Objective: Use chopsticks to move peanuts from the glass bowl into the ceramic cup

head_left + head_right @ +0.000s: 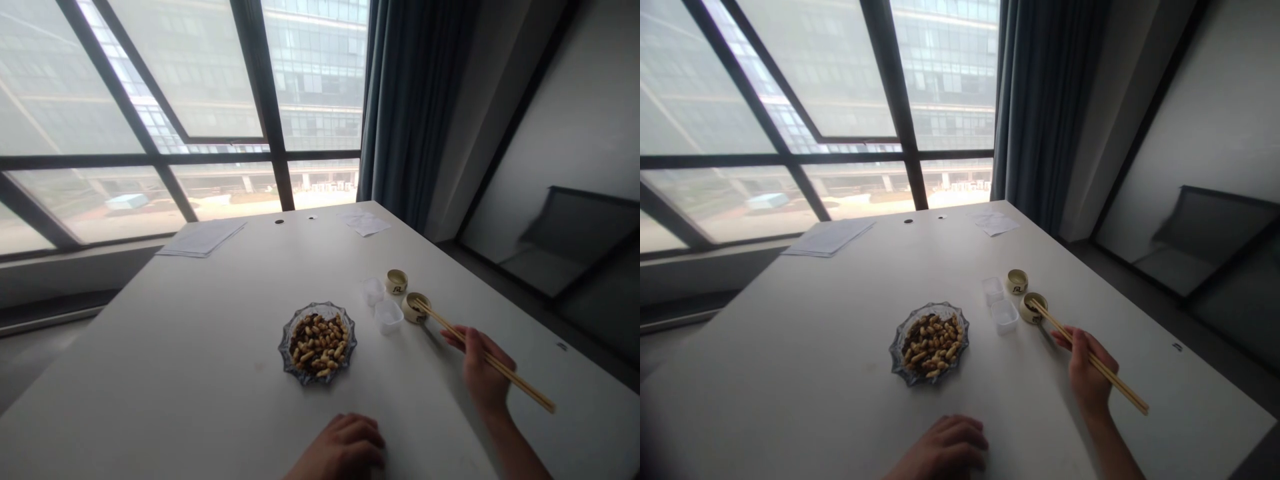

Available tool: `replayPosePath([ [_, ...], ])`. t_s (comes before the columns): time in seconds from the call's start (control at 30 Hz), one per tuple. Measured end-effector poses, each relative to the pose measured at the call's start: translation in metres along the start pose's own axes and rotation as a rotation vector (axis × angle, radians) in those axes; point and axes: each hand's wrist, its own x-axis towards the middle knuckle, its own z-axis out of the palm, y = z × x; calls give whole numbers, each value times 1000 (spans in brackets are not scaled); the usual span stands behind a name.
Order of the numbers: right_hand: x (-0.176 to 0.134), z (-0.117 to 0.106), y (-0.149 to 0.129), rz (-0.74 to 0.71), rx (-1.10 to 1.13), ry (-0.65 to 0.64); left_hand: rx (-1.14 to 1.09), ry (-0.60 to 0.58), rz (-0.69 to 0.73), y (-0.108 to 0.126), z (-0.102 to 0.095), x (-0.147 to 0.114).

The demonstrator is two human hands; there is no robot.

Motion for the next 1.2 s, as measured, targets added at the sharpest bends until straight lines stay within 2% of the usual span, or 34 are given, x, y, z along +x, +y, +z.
replayPosePath([
  [0.3, -5, 0, 1, 8, -16, -48, -1, 2, -31, 4, 1, 0],
  [0.47, -10, 11, -24, -52, 0, -104, 11, -53, -48, -1, 6, -1],
  [0.57, -15, 31, -46, -125, 47, -225, 0, -86, -53, -3, 6, 0],
  [0.7, -22, 74, -63, -234, 85, -489, -2, -96, -42, -6, 7, 1],
  [0.83, -30, 121, -66, -258, 63, -753, 8, -78, -11, -13, 14, -2],
  [0.93, -37, 148, -61, -263, -13, -869, 8, -102, -11, -18, 19, -5],
  [1.07, -44, 163, -54, -298, -81, -931, 6, -136, -41, -20, 22, -7],
  [1.2, -43, 161, -52, -316, -115, -956, 21, -128, -29, -23, 27, -9],
])
